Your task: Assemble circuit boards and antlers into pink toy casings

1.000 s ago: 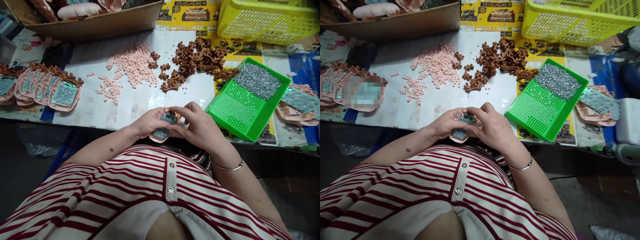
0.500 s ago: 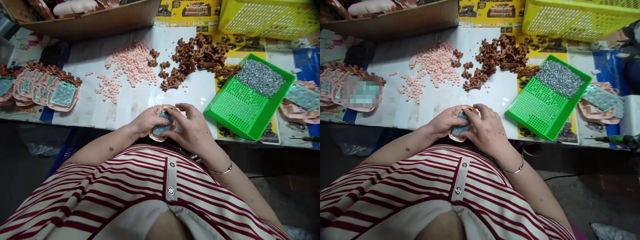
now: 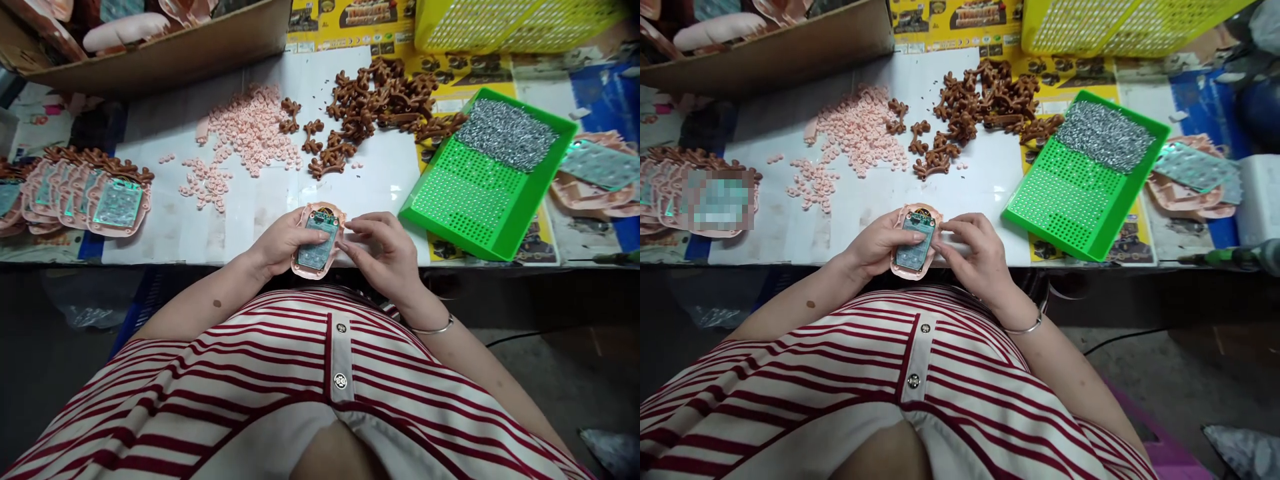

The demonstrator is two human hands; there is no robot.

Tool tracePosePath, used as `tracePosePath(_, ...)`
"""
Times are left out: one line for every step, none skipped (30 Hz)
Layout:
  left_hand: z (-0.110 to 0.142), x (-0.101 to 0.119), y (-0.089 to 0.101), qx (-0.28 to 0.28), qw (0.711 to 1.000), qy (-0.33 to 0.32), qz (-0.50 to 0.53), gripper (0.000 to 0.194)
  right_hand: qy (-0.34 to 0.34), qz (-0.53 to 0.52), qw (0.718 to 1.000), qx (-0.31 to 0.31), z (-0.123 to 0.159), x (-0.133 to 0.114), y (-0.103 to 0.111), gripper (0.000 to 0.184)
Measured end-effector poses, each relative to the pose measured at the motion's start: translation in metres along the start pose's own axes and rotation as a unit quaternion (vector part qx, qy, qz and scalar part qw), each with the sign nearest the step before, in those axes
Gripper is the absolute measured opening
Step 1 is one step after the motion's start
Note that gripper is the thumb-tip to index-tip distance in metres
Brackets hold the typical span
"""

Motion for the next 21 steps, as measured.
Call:
tracePosePath(0.000,0.000,0.000,0.001,1.000,0.002,-0.003,0.044,0.014,0.005,1.000,0.008,0.002,-0.001,-0.002,0.023)
tracePosePath(0.000,-0.001,0.001,0.002,1.000,0.005,-0.005,0.045,0.030,0.014,0.999,0.010,0.004,-0.001,-0.003,0.022)
tracePosePath(0.000,-0.001,0.001,0.003,1.000,0.007,-0.006,0.046,0.046,0.025,0.999,0.008,0.006,-0.002,-0.005,0.023)
tracePosePath(0.000,-0.002,0.001,0.006,1.000,0.008,-0.006,0.047,0.061,0.036,0.997,0.004,0.007,-0.002,-0.006,0.024)
tracePosePath(0.000,-0.002,0.002,0.012,1.000,0.007,-0.005,0.049,0.075,0.042,0.996,0.001,0.008,-0.001,-0.007,0.025)
tracePosePath(0.000,-0.002,0.002,0.019,1.000,0.004,-0.004,0.050,0.086,0.046,0.995,-0.001,0.009,-0.001,-0.008,0.025)
tracePosePath(-0.001,-0.001,0.003,0.026,1.000,0.002,-0.003,0.050,0.094,0.047,0.994,-0.003,0.009,0.000,-0.009,0.026)
tracePosePath(-0.001,-0.001,0.003,0.031,1.000,0.001,-0.003,0.051,0.096,0.045,0.994,-0.004,0.009,0.001,-0.009,0.026)
tracePosePath(-0.002,0.000,0.003,0.036,0.999,0.003,-0.003,0.050,0.092,0.041,0.995,-0.006,0.009,0.002,-0.010,0.026)
tracePosePath(-0.002,0.000,0.003,0.041,0.999,0.006,-0.003,0.049,0.082,0.036,0.996,-0.009,0.009,0.004,-0.010,0.026)
tracePosePath(-0.003,0.000,0.003,0.045,0.999,0.009,-0.003,0.047,0.070,0.029,0.997,-0.012,0.009,0.006,-0.010,0.025)
tracePosePath(-0.003,0.001,0.003,0.049,0.999,0.013,-0.004,0.046,0.060,0.022,0.998,-0.016,0.009,0.008,-0.010,0.025)
tracePosePath(-0.003,0.001,0.003,0.052,0.999,0.016,-0.004,0.045,0.053,0.015,0.998,-0.018,0.009,0.009,-0.011,0.025)
tracePosePath(-0.004,0.001,0.003,0.053,0.998,0.016,-0.004,0.044,0.051,0.010,0.998,-0.021,0.009,0.010,-0.011,0.025)
tracePosePath(-0.004,0.002,0.002,0.054,0.998,0.016,-0.004,0.044,0.054,0.006,0.998,-0.022,0.009,0.010,-0.011,0.026)
tracePosePath(-0.004,0.002,0.002,0.054,0.998,0.015,-0.004,0.044,0.061,0.003,0.998,-0.022,0.009,0.010,-0.011,0.027)
tracePosePath(-0.004,0.002,0.002,0.053,0.999,0.013,-0.004,0.044,0.068,0.000,0.997,-0.022,0.009,0.010,-0.010,0.028)
tracePosePath(-0.004,0.002,0.002,0.051,0.999,0.012,-0.005,0.044,0.072,-0.002,0.997,-0.023,0.009,0.010,-0.010,0.029)
tracePosePath(-0.004,0.002,0.001,0.049,0.999,0.010,-0.006,0.043,0.072,-0.003,0.997,-0.024,0.009,0.010,-0.010,0.029)
tracePosePath(-0.004,0.002,0.001,0.047,0.999,0.009,-0.008,0.041,0.069,-0.002,0.997,-0.027,0.009,0.010,-0.010,0.028)
tracePosePath(-0.004,0.002,0.001,0.045,0.999,0.007,-0.010,0.041,0.064,-0.002,0.998,-0.029,0.008,0.010,-0.011,0.028)
Point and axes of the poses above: each hand's wrist, its own z-axis away from the middle knuckle, its own y-axis out of the back of the hand, x = y × z, the point moved 4 cm from there along -z, towards the middle knuckle, and after that the axes turned 6 degrees about -y, right-handed, at the moved point
